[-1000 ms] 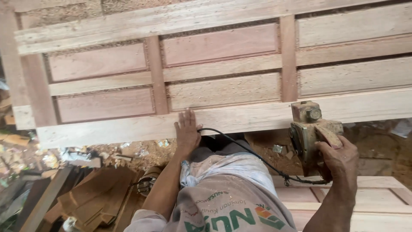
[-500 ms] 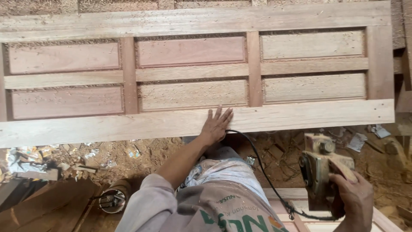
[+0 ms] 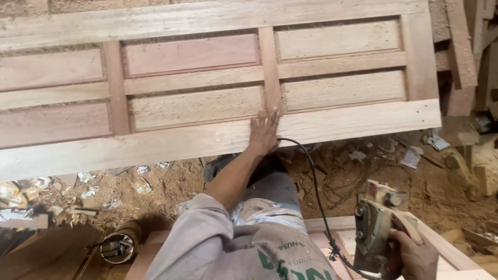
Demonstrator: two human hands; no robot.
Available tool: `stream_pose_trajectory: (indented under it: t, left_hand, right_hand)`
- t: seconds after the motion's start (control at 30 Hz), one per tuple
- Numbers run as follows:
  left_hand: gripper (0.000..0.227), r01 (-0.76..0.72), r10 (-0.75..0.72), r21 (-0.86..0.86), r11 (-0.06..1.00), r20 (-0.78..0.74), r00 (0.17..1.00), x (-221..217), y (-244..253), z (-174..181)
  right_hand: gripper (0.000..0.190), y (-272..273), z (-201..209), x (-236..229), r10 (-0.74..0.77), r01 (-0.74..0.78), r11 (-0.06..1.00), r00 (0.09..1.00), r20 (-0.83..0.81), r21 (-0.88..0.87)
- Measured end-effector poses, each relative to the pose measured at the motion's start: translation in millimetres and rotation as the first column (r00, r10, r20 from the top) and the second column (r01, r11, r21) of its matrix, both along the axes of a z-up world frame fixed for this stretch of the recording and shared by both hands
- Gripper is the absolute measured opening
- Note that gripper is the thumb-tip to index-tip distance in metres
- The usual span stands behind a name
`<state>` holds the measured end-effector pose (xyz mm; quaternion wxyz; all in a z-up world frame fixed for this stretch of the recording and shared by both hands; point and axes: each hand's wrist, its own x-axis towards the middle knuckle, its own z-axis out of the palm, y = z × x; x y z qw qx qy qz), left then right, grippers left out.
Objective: Planing the surface of a wooden door using an electric hand planer in a workshop environment.
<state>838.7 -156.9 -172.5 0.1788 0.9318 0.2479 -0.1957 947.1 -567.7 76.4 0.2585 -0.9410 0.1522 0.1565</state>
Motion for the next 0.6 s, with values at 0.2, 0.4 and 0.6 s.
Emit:
stream_pose_trajectory:
  t: [0.2,0.4,0.6]
  left_hand:
    - [0.098,-0.029,-0.025,0.135,0.990,0.383,0.924,-36.2,-21.7,-57.3]
    - [0.053,-0.068,0.062,0.026,0.997,0.173,0.983,-95.6,-8.4,48.2]
    - [0.029,-0.355,0.265,0.230,0.906,0.346,0.900,-217.4,-12.2,42.5]
  right_hand:
    - [0.045,3.1,15.0,-1.9,-0.008,0.007,0.991,1.000,0.007,0.132]
    - [0.046,-11.2,31.1,8.2,-0.221,0.225,0.971,0.973,-0.061,0.079]
    - [0.024,-60.3,0.6,28.5,-0.331,0.319,0.912,0.944,0.005,0.257]
